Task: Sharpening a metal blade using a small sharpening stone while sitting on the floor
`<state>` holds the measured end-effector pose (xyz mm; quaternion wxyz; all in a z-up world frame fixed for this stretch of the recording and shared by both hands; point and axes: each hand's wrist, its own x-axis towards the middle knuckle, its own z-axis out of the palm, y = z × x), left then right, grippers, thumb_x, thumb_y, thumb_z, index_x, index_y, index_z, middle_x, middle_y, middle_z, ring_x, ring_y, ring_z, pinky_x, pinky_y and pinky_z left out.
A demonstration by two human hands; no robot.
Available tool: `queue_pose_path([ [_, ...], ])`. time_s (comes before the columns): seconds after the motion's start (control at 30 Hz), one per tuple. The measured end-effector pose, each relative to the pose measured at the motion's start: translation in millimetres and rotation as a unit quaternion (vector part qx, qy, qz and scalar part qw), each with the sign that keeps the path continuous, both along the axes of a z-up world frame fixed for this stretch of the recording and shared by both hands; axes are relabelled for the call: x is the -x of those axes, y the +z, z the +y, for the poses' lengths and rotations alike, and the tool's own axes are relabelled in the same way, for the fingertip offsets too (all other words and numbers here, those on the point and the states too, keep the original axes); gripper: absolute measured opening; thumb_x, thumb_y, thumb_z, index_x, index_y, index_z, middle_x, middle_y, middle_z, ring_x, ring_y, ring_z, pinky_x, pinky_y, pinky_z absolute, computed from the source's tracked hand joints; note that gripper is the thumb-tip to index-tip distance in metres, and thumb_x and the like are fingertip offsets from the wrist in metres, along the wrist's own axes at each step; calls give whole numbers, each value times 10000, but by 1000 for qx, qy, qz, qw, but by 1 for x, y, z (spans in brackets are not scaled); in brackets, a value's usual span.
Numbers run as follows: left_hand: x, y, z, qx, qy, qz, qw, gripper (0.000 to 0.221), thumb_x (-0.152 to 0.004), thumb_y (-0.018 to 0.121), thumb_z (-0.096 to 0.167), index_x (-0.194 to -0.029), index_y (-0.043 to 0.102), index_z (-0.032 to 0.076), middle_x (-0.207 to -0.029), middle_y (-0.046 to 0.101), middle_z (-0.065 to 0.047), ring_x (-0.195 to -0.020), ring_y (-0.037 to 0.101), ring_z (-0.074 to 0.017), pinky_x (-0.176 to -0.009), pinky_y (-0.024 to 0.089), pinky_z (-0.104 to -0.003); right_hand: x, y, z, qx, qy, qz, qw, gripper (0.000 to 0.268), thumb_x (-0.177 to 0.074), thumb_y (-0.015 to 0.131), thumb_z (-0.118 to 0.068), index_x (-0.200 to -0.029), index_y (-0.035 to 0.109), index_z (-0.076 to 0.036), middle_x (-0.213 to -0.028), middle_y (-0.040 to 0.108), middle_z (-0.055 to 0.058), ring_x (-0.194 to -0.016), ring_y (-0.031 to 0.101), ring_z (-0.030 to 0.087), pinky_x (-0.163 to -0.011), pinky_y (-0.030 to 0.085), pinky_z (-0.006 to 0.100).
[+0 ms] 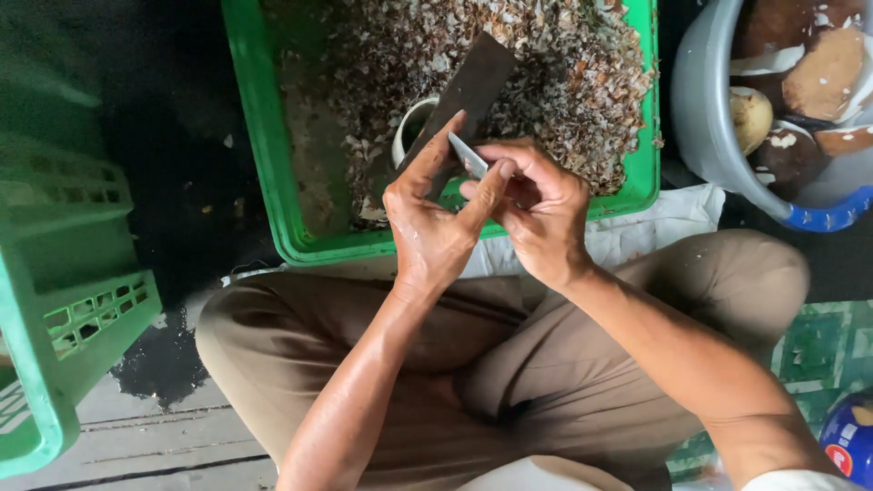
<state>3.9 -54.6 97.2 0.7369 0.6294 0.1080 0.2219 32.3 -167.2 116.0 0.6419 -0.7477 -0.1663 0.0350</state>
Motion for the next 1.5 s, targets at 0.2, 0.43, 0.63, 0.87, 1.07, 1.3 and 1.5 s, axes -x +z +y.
queue_pose_path([
  [0.2,3,-17,31,-127,-19,-31,991,625,-771,936,279,-1299,666,83,-1165,752,-114,-1163,706,-311,-1149,376,-416,-21,-13,-23,-175,82,282,940,394,-896,651,-11,-1281,608,60,-1180,704,202,-1037,708,239,-939,615,422],
  [0.43,6,-3,39,-288,-122,-53,948,612,-895,771,457,-1370,608,107,-1396,658,-52,-1427,535,-249,-1257,80,-578,-23,-14,-27,-303,175,475,807,287,-1008,669,-245,-1241,640,-80,-1365,617,159,-1233,609,376,-1100,471,604],
  [0.63,5,-9,36,-342,-105,-78,930,615,-937,631,557,-1363,615,113,-1348,702,-69,-1389,579,-278,-1218,45,-625,-19,-28,-35,-276,124,469,829,415,-940,751,-209,-1328,639,-117,-1312,649,41,-1182,607,383,-890,589,528],
  [0.87,5,-7,36,-339,-104,-84,931,589,-925,687,516,-1343,631,106,-1329,711,-70,-1370,598,-277,-1215,36,-625,-19,-30,-36,-300,131,486,810,147,-959,711,-160,-1093,686,-104,-1041,648,40,-1036,597,218,-862,547,365],
  [1.07,5,-6,34,-349,-100,-84,928,588,-923,643,558,-1304,669,111,-1307,719,-59,-1357,598,-281,-1198,16,-658,-18,-28,-33,-283,106,504,809,370,-945,726,-245,-1249,607,-72,-1150,652,105,-1091,614,249,-915,534,442],
  [1.3,5,-4,35,-350,-98,-90,927,585,-911,660,557,-1290,679,111,-1295,724,-55,-1350,604,-287,-1192,2,-674,-18,-34,-32,-280,121,503,809,371,-962,697,-297,-1212,603,-40,-1042,624,126,-995,580,221,-876,510,326],
  [1.5,5,-3,33,-358,-101,-103,923,563,-947,589,542,-1278,687,98,-1304,714,-65,-1339,616,-309,-1174,-24,-701,-20,-29,-28,-255,58,516,816,528,-889,724,-342,-1322,554,-91,-1217,585,121,-1089,555,260,-939,541,547],
])
